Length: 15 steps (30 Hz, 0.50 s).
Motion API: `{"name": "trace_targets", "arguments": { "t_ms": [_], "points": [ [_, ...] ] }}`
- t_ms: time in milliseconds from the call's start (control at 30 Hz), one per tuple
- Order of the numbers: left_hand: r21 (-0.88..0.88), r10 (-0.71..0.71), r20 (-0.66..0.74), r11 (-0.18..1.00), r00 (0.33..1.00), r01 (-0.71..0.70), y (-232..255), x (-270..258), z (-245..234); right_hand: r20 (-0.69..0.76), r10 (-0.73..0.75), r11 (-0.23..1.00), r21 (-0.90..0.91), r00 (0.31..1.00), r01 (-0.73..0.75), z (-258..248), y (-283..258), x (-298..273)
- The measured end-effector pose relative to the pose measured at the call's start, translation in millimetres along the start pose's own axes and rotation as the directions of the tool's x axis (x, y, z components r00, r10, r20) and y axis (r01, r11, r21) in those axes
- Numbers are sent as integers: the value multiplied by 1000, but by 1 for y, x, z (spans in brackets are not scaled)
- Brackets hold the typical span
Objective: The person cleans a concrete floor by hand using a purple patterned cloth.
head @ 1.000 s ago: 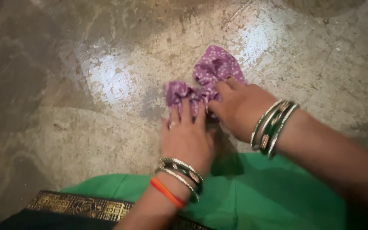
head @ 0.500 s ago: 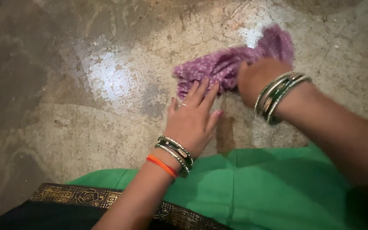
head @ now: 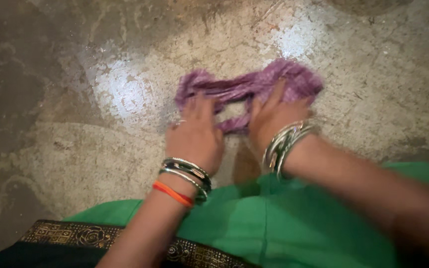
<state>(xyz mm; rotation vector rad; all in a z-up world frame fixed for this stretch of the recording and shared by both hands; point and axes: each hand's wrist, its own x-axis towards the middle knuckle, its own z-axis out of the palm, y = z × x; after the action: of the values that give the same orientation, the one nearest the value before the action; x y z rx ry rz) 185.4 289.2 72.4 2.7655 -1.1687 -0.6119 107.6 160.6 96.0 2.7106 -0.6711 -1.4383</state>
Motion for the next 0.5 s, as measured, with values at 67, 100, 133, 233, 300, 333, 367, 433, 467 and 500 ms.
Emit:
{"name": "trace_targets", "arguments": {
  "t_ms": [67, 100, 133, 233, 300, 333, 367, 433, 467, 500],
  "points": [
    [-3, 109, -65, 994, 992, -110, 11, -4, 15, -51, 8, 999, -36, 999, -9, -16, 39, 11],
    [-22, 237, -31, 971, 971, -237, 18, -7, 23, -39, 83, 994, 77, 996, -79, -27, 49, 19],
    [-46, 360, 1, 932, 933, -360, 23, -10, 28, -19, 155, 971, 189, 988, -149, -34, 55, 24],
    [25, 473, -147, 880, 869, -475, 30, -20, 33, 29, 127, 989, 78, 991, -129, -28, 58, 19],
    [2, 412, -114, 910, 904, -414, 24, -16, 24, 136, -122, 885, -433, 983, 170, -16, 44, 9],
    [-21, 350, -84, 936, 933, -353, 21, -12, 17, 89, -131, 957, -250, 987, 150, -11, 32, 4],
    [-26, 356, -85, 933, 931, -359, 19, -6, 11, 46, -126, 990, -58, 991, 128, -5, 19, -3],
    [-19, -54, 71, 998, 996, 56, 11, 2, -3, 109, -91, 993, 81, 990, 83, 7, -17, -23],
    [-22, -51, 77, 998, 996, 53, 7, 2, -7, 50, -141, 989, 55, 989, 138, 15, -30, -37],
    [-32, -106, 28, 994, 994, 107, 2, 2, -10, -13, -194, 981, 27, 981, 194, 18, -38, -45]
  ]
}}
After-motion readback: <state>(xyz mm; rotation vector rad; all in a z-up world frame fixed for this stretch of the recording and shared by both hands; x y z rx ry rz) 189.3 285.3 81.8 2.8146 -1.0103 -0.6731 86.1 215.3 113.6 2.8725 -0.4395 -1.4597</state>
